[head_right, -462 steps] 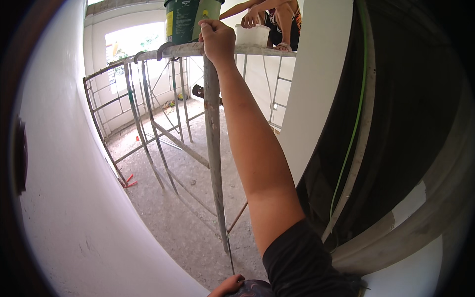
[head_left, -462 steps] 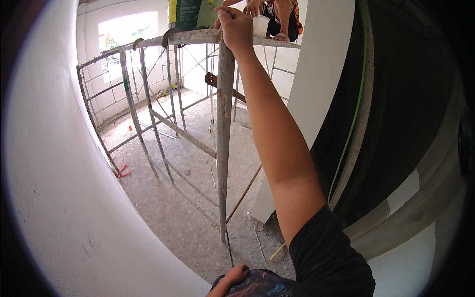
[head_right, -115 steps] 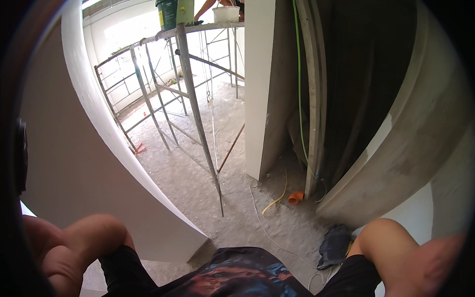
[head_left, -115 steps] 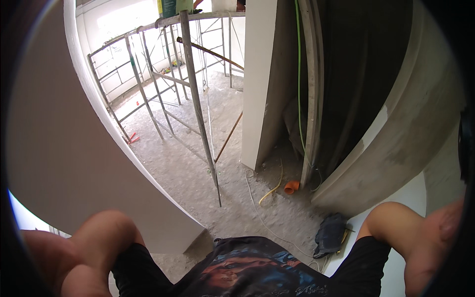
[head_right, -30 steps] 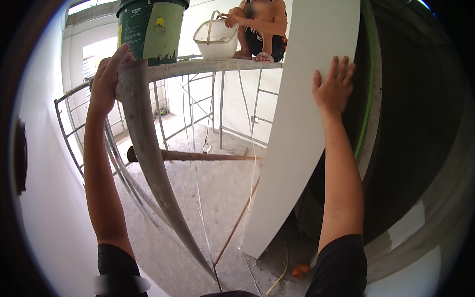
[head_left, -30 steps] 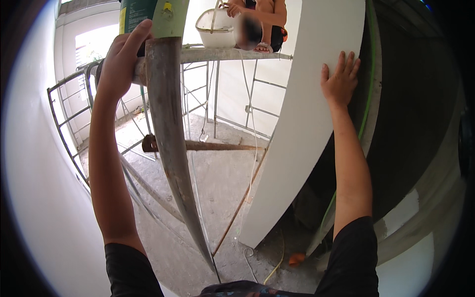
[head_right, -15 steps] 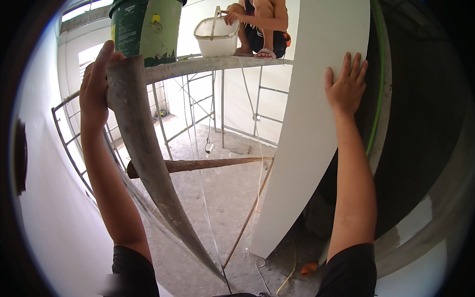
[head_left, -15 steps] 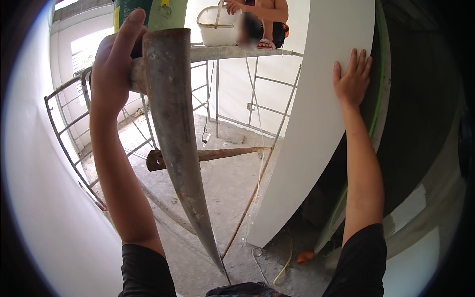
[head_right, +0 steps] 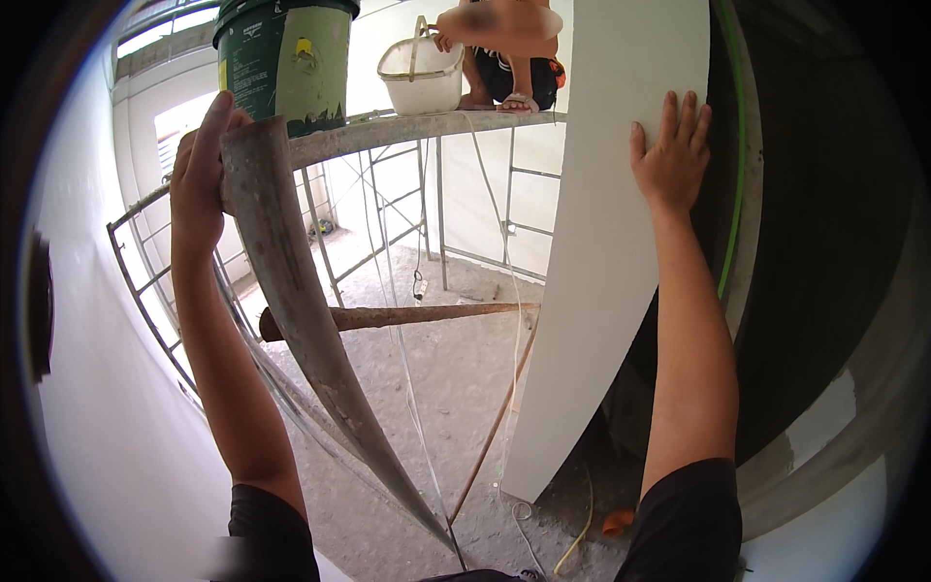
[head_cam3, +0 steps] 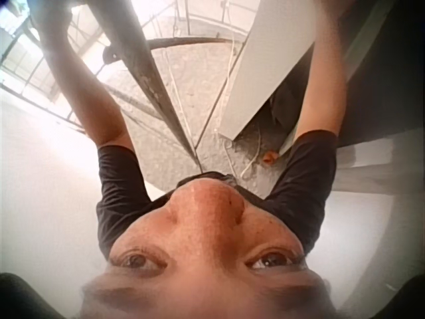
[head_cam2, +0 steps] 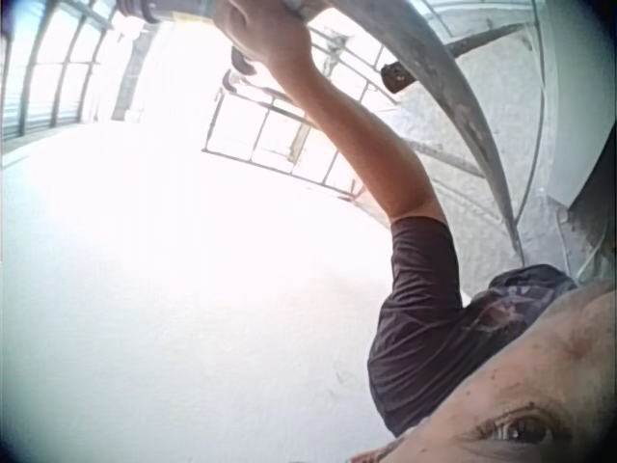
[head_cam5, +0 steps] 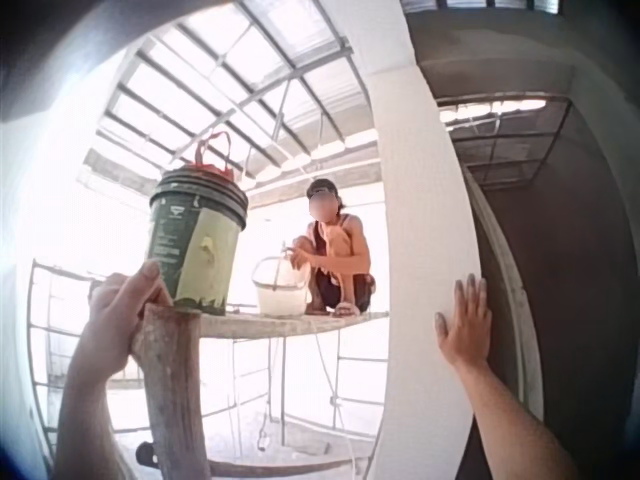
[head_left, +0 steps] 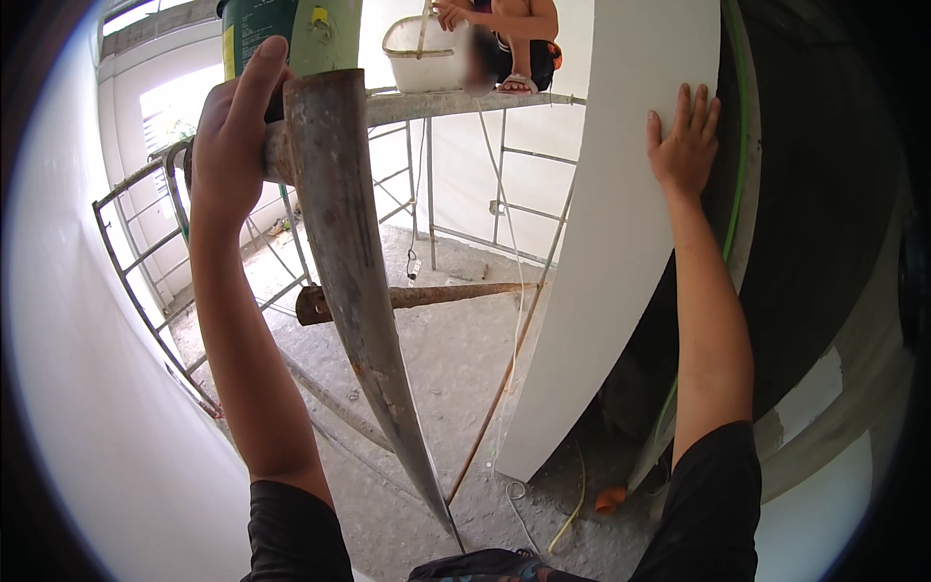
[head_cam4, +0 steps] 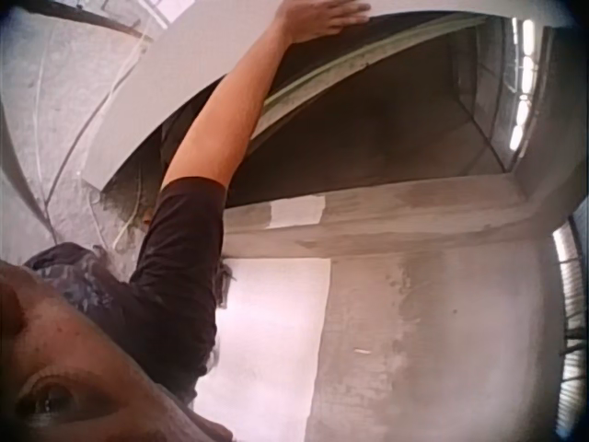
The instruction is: The person lifts and positions vertical metal poles into a scaffolding frame in a room under construction. Another person is visible on the scaffolding platform above, handling a bucket.
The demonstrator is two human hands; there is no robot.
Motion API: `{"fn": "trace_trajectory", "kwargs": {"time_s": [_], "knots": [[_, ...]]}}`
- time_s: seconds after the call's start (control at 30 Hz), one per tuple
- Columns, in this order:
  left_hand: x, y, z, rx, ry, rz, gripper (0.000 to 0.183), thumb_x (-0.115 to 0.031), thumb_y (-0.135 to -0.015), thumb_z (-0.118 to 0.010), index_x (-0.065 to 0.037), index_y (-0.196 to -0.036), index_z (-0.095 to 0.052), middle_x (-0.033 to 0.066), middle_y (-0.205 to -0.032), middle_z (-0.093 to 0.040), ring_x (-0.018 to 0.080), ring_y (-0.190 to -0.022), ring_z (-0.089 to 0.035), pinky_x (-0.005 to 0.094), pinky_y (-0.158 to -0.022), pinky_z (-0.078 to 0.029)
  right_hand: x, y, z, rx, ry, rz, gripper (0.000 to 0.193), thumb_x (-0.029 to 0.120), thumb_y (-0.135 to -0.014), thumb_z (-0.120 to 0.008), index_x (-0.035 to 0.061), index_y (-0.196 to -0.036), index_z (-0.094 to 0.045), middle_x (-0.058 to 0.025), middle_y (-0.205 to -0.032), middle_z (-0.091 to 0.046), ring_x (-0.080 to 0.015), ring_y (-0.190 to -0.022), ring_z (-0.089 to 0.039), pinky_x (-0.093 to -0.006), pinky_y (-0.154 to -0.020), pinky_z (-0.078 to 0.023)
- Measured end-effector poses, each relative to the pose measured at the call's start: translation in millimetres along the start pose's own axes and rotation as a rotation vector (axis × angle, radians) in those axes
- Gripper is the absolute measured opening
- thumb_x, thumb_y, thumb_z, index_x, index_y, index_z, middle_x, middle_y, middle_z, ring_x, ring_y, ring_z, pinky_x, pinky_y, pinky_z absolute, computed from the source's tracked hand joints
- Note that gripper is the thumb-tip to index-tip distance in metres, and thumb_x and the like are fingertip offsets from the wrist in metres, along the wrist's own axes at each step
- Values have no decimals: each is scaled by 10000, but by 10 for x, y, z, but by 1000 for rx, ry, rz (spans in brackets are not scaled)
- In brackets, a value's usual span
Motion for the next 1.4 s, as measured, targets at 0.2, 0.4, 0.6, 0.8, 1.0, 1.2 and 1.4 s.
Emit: {"fn": "trace_trajectory", "kwargs": {"time_s": [0.2, 0.4, 0.6, 0.8, 1.0, 1.2, 1.4], "knots": [[-201, -13, -28, -188, 39, 124, 688, -604, -967, -450, 45, -932, -676, 85, -727, -639, 124, -613, -617, 250, -665, -501, 2, 9, -6, 32, 11, -13, 664, 496, -980, -461, 115, -1512, -348, -151, -1582, -300, -365, -1479, -237, -499, -1064, -403], [-111, 17, 24, -72, -104, -127, 367, -185, -954, -489, -59, -1297, -523, 109, -933, -650, 197, -773, -633, 301, -747, -514, 16, 4, -17, -8, 5, 0, 667, 502, -978, -462, 116, -1511, -351, -155, -1583, -295, -369, -1478, -238, -513, -1046, -422], [-27, 106, 53, -145, -493, -425, 568, 29, -943, -500, -116, -1488, -438, 142, -1112, -653, 239, -916, -632, 316, -801, -504, 15, -1, -6, -2, 50, 10, 662, 497, -974, -477, 124, -1507, -356, -153, -1581, -301, -372, -1469, -255, -505, -1019, -454], [170, 108, 144, -136, -394, -251, 579, 29, -958, -471, -140, -1509, -419, 138, -1174, -653, 181, -899, -626, 276, -788, -506, -12, 14, -23, 3, 1, 9, 666, 502, -974, -474, 126, -1510, -349, -148, -1580, -305, -375, -1467, -258, -524, -1025, -439], [247, 97, 221, -142, -278, -259, 506, -43, -1016, -425, -142, -1512, -406, 172, -1206, -649, 192, -979, -670, 299, -842, -541, -3, 26, -52, -31, -20, 16, 663, 510, -972, -465, 124, -1502, -366, -150, -1580, -304, -372, -1474, -246, -523, -1031, -428], [367, 99, 290, -129, -365, -172, 533, -5, -989, -484, -106, -1506, -407, 170, -1205, -645, 221, -968, -681, 331, -806, -560, -18, 26, -52, -34, -10, 17, 656, 509, -976, -452, 124, -1501, -369, -149, -1578, -307, -371, -1475, -243, -516, -1043, -417], [281, 131, 278, -187, -556, -254, 559, 10, -975, -515, -113, -1509, -404, 167, -1200, -645, 215, -963, -675, 322, -801, -556, -29, 22, -70, -10, 20, 12, 663, 516, -981, -436, 125, -1509, -350, -150, -1580, -301, -369, -1478, -233, -507, -1060, -404]]}}
Point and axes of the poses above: each hand's wrist, its own y-axis away from the middle knuckle, its own z-axis out of the back of the hand, x = y × z, the point moved 7 cm from there along -y, towards the middle knuckle
